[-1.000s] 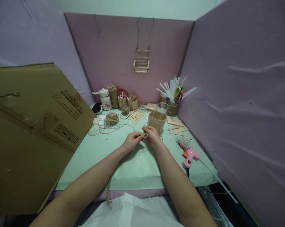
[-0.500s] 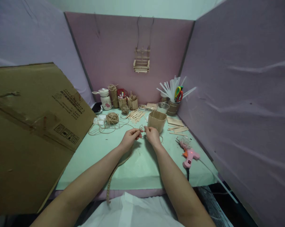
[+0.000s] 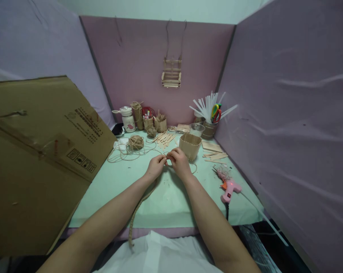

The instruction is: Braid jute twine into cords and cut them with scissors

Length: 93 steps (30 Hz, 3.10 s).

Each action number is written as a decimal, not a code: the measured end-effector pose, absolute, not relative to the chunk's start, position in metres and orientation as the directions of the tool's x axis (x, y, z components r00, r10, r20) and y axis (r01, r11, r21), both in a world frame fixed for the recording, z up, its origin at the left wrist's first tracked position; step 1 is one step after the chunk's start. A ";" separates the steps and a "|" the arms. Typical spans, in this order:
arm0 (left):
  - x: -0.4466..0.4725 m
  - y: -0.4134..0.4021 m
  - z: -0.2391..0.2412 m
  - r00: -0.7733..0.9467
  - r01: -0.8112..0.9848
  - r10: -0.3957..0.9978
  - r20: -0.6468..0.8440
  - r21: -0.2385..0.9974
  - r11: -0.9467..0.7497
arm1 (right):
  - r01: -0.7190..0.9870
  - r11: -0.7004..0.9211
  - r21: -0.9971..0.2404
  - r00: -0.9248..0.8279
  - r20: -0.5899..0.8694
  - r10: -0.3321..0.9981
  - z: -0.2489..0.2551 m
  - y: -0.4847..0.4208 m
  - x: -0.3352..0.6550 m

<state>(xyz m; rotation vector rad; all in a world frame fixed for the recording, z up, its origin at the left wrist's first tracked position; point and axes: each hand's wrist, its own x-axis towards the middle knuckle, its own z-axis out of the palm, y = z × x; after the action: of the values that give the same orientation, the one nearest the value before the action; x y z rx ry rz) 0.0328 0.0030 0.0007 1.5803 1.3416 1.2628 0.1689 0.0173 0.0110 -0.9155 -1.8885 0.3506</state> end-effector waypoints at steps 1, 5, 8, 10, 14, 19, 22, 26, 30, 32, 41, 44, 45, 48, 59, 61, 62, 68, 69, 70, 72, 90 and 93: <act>0.033 0.002 0.002 -0.009 0.315 0.971 0.241 0.922 -0.226 | 0.442 0.670 -0.597 -0.243 0.639 0.730 0.011 0.018 0.169; 0.032 -0.002 0.007 -0.004 0.394 0.962 0.275 0.884 -0.251 | 0.418 0.631 -0.653 -0.208 0.607 0.767 0.011 0.018 0.168; 0.032 -0.005 0.009 0.004 0.415 0.955 0.297 0.868 -0.272 | 0.392 0.563 -0.728 -0.147 0.555 0.819 0.011 0.018 0.166; 0.032 -0.005 0.008 0.017 0.413 0.952 0.306 0.865 -0.285 | 0.360 0.496 -0.790 -0.105 0.494 0.863 0.011 0.019 0.166; 0.033 -0.005 0.006 0.065 0.453 0.949 0.308 0.839 -0.303 | 0.231 0.334 -0.914 -0.106 0.318 0.942 0.009 0.022 0.166; 0.034 -0.004 0.006 0.100 0.470 0.960 0.263 0.837 -0.278 | 0.071 0.185 -0.980 -0.135 0.174 0.975 0.010 0.021 0.167; 0.035 -0.005 0.007 0.094 0.442 0.966 0.243 0.859 -0.259 | 0.026 0.146 -0.989 -0.124 0.142 0.982 0.011 0.020 0.166; 0.037 -0.005 0.008 0.040 0.397 0.972 0.230 0.889 -0.226 | 0.055 0.244 -0.968 -0.026 0.243 0.970 0.008 0.023 0.165; 0.037 0.000 0.002 -0.050 0.284 0.975 0.217 0.939 -0.195 | 0.154 0.361 -0.920 0.026 0.369 0.929 0.004 0.026 0.165; 0.036 0.003 -0.001 -0.074 0.234 0.975 0.207 0.955 -0.185 | 0.155 0.361 -0.919 0.017 0.368 0.930 0.004 0.026 0.165; 0.035 0.004 0.000 -0.131 0.121 0.967 0.219 0.972 -0.203 | 0.063 0.284 -0.957 -0.009 0.284 0.959 0.004 0.022 0.162; 0.035 0.005 0.001 -0.149 0.071 0.966 0.211 0.977 -0.202 | 0.088 0.293 -0.952 0.021 0.296 0.955 0.004 0.022 0.162; 0.036 0.005 0.000 -0.154 0.051 0.968 0.200 0.980 -0.194 | 0.082 0.290 -0.954 0.022 0.292 0.956 0.004 0.022 0.162; 0.037 0.005 0.000 -0.161 -0.017 0.976 0.147 0.988 -0.152 | 0.041 0.260 -0.965 0.004 0.260 0.966 0.004 0.022 0.162; 0.038 0.004 0.004 -0.044 -0.272 0.999 0.003 0.962 -0.015 | -0.012 0.157 -0.988 0.004 0.157 0.988 0.008 0.018 0.160; 0.038 0.004 0.005 -0.067 -0.252 0.998 0.008 0.967 -0.025 | 0.035 0.204 -0.978 0.033 0.205 0.978 0.009 0.018 0.160; 0.038 0.004 0.004 -0.085 -0.239 0.996 0.013 0.970 -0.033 | 0.074 0.236 -0.969 0.041 0.239 0.970 0.009 0.018 0.160; 0.037 0.006 0.000 -0.163 -0.163 0.984 0.068 0.982 -0.095 | 0.275 0.366 -0.889 0.046 0.392 0.919 0.009 0.018 0.160; 0.037 0.007 -0.001 -0.171 -0.150 0.981 0.089 0.982 -0.115 | 0.287 0.370 -0.884 0.045 0.399 0.916 0.010 0.017 0.160; 0.037 0.007 -0.001 -0.179 -0.140 0.978 0.111 0.981 -0.137 | 0.292 0.372 -0.881 0.046 0.402 0.914 0.010 0.016 0.160; 0.037 0.008 -0.002 -0.193 -0.128 0.969 0.154 0.975 -0.180 | 0.296 0.375 -0.878 0.049 0.406 0.913 0.011 0.016 0.160; 0.039 0.006 0.002 -0.142 -0.265 0.989 -0.050 0.964 0.011 | 0.324 0.408 -0.854 0.006 0.433 0.902 0.012 0.010 0.156; 0.035 0.006 0.007 0.104 -0.446 0.953 -0.285 0.843 0.301 | 0.313 0.479 -0.820 -0.067 0.484 0.873 0.012 0.009 0.155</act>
<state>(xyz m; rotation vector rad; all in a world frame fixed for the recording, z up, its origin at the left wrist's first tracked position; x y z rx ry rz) 0.0354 0.0061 0.0074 0.6608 0.9654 1.1500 0.1548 0.0085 0.0120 -1.0420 -1.6263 0.6358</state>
